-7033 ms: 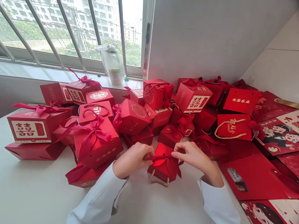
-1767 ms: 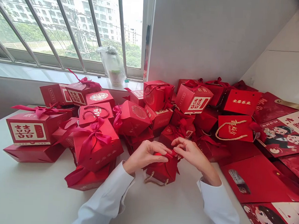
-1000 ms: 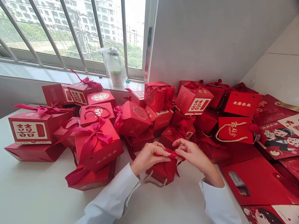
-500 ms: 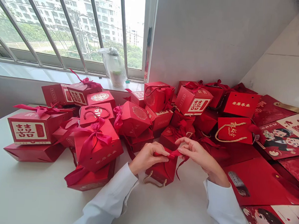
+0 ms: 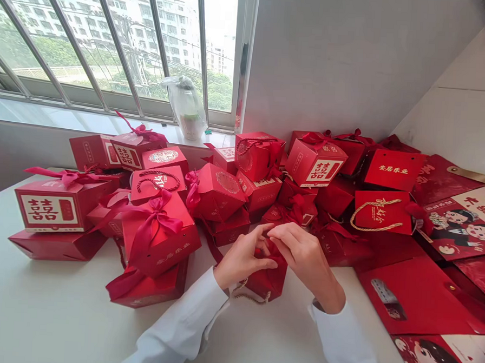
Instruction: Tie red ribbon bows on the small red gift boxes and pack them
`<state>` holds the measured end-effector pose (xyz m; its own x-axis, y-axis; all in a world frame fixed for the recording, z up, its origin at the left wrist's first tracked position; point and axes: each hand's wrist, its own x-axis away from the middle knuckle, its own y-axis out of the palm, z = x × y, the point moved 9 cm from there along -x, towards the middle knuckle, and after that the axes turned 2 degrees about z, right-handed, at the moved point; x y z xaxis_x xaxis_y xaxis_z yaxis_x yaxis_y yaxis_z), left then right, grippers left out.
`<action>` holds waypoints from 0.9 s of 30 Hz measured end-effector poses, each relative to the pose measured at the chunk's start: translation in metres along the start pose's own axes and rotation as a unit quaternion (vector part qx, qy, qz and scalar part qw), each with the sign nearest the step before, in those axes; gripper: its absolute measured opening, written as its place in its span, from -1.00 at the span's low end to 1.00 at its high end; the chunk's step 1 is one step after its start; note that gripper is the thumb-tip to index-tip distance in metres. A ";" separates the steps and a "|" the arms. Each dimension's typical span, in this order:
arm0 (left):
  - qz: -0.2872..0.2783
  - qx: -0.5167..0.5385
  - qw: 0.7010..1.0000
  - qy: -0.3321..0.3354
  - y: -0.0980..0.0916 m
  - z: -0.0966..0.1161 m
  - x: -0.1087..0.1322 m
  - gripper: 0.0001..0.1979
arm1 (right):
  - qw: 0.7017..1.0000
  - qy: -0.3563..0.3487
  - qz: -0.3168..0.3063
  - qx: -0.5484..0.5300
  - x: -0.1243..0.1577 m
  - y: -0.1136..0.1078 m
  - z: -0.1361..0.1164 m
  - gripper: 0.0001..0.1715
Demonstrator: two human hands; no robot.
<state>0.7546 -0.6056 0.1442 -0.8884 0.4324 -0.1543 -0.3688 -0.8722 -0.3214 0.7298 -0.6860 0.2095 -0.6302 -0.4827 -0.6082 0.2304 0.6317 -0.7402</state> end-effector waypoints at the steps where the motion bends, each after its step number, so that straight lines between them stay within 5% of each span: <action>1: 0.006 -0.019 1.000 0.005 -0.001 0.001 0.000 -0.52 | 1.000 -0.022 0.000 0.007 0.000 -0.001 -0.007 -0.78; 4: 0.028 -0.083 0.996 0.015 -0.005 0.002 0.000 -0.88 | 0.999 -0.050 -0.008 -0.002 0.001 -0.006 -0.020 -0.77; 9: 0.083 -0.056 0.995 -0.009 -0.010 0.004 0.003 -0.92 | 0.992 0.010 -0.123 -0.027 0.003 0.001 -0.023 -0.78; 14: 0.117 -0.040 0.992 -0.029 -0.012 0.001 0.006 -0.95 | 0.955 0.129 -0.249 -0.095 0.019 0.012 -0.011 -0.89; 21: 0.124 -0.046 0.991 -0.016 -0.011 0.004 0.005 -0.92 | 0.932 0.278 -0.218 -0.082 0.031 -0.002 0.034 -0.74; 27: 0.134 -0.057 0.989 -0.020 -0.012 0.004 0.005 -0.91 | 0.929 0.278 -0.212 -0.120 0.026 0.014 0.027 -0.85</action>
<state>0.7533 -0.5942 0.1507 -0.9608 0.1788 -0.2120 -0.0880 -0.9215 -0.3783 0.7365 -0.7060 0.1756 -0.9272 -0.3743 0.0152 -0.2567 0.6052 -0.7536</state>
